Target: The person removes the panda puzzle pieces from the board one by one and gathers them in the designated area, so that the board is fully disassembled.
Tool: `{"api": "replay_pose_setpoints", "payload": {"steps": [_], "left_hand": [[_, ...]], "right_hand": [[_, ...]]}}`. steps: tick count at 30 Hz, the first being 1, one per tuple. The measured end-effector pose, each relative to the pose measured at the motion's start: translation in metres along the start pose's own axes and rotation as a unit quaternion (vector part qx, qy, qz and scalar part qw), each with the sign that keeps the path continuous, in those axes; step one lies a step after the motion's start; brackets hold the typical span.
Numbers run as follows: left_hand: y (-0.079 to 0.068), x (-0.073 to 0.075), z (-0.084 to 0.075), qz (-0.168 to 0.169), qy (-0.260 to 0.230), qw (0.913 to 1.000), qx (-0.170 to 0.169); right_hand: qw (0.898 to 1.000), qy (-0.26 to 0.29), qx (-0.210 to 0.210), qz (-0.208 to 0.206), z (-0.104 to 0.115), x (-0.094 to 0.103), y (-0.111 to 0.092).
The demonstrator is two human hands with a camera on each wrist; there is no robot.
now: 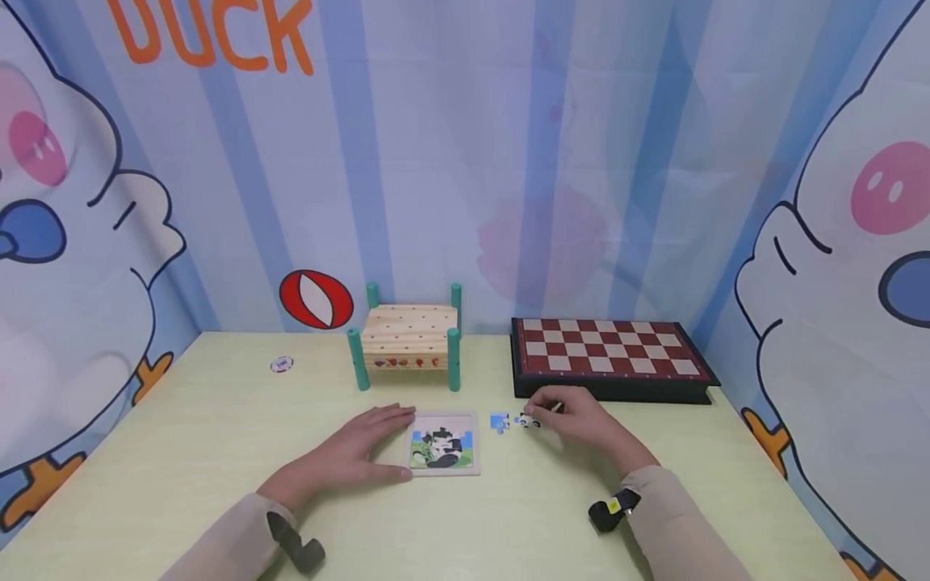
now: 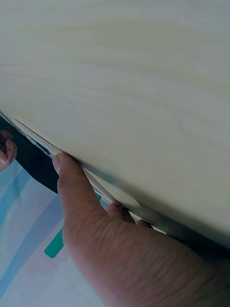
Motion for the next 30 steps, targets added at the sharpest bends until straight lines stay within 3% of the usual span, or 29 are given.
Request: {"api": "replay_pose_setpoints", "payload": {"steps": [5,10,14,22,30], "left_hand": [[0.003,0.000,0.000,0.001,0.000,1.0000,-0.004],[0.003,0.004,-0.002,-0.007,0.002,0.9999,-0.009],[0.002,0.005,-0.003,-0.005,0.000,0.9999,-0.014],[0.001,0.004,-0.004,-0.005,0.000,0.9998,-0.019],[0.000,0.001,-0.002,-0.006,-0.006,0.9998,-0.017]], "right_hand": [[0.995,0.018,0.087,0.038,0.045,-0.026,0.015],[0.988,0.018,0.140,0.065,0.085,-0.053,0.037],[0.982,-0.007,0.163,0.092,0.105,-0.076,0.051],[0.985,-0.040,0.127,0.112,0.107,-0.095,0.059],[0.985,-0.052,0.132,0.102,0.104,-0.098,0.059]]}}
Point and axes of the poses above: each hand's wrist, its own y-axis towards the middle knuckle, its own x-axis out of the back of the hand, z = x × y, the point moved 6 cm from there along y, towards the middle knuckle, and after that the axes turned 9 degrees about -y, right-handed, at the moved point
